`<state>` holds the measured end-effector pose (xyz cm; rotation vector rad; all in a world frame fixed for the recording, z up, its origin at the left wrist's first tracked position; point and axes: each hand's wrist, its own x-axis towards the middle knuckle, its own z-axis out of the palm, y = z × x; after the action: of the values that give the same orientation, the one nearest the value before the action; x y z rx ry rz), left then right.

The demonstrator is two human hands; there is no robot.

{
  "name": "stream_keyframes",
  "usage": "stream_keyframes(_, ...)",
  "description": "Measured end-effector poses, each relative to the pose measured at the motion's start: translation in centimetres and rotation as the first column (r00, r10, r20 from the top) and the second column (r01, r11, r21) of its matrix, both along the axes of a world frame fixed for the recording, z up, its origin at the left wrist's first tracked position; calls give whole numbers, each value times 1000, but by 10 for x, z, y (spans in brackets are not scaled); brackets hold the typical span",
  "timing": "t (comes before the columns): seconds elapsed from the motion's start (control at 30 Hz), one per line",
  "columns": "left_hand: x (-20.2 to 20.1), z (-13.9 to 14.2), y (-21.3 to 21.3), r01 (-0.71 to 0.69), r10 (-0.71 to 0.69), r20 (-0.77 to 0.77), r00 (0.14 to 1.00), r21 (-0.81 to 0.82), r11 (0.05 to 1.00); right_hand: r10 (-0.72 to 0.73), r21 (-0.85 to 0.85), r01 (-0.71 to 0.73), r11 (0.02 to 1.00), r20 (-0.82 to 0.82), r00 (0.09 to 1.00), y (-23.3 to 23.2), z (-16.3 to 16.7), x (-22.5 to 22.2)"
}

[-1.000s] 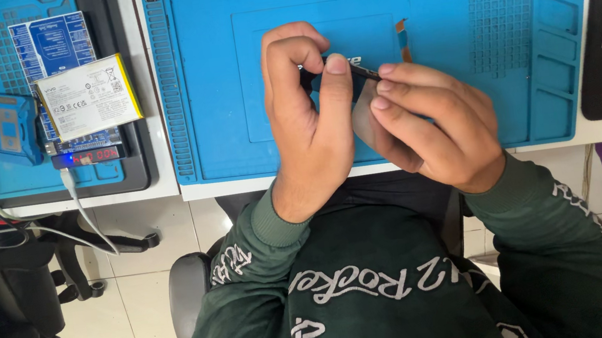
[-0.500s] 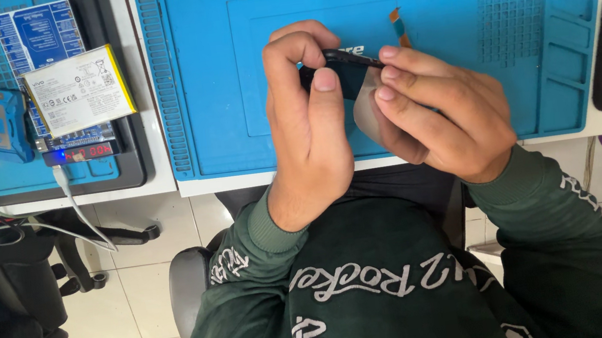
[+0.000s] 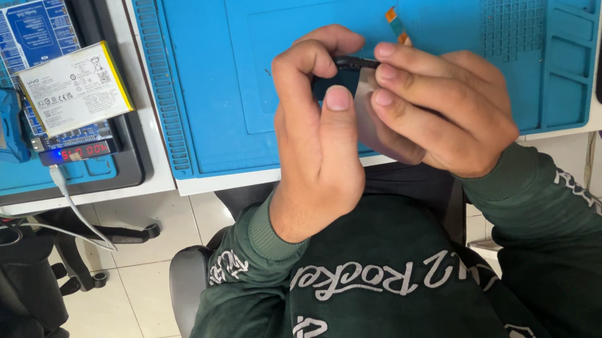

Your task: The person uses a plastic pry tool and a spray can to separate the smartphone screen from the frame, then uses a screwdriver to remove screws from the back cover. The device is disassembled into separate components on the workbench.

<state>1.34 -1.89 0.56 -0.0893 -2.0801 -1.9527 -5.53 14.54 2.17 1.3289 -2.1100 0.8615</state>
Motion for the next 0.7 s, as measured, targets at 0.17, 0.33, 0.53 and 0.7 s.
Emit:
stream_keyframes(0.17, 3, 2, 2, 14, -14, 2, 1000, 0, 1000, 28, -130, -20, 991, 55, 998, 2, -13, 0)
stream_keyframes(0.33, 3, 1, 2, 15, -15, -8, 1000, 7, 1000, 46, -143, -37, 989, 55, 997, 8, -25, -1)
stream_keyframes(0.53, 3, 0, 2, 17, -17, 10, 1000, 56, 998, -3, -129, 21, 991, 143, 990, 4, -21, 2)
stream_keyframes(0.7, 3, 1, 1, 10, -13, 26, 1000, 92, 996, -5, -121, 16, 993, 90, 996, -9, -7, -1)
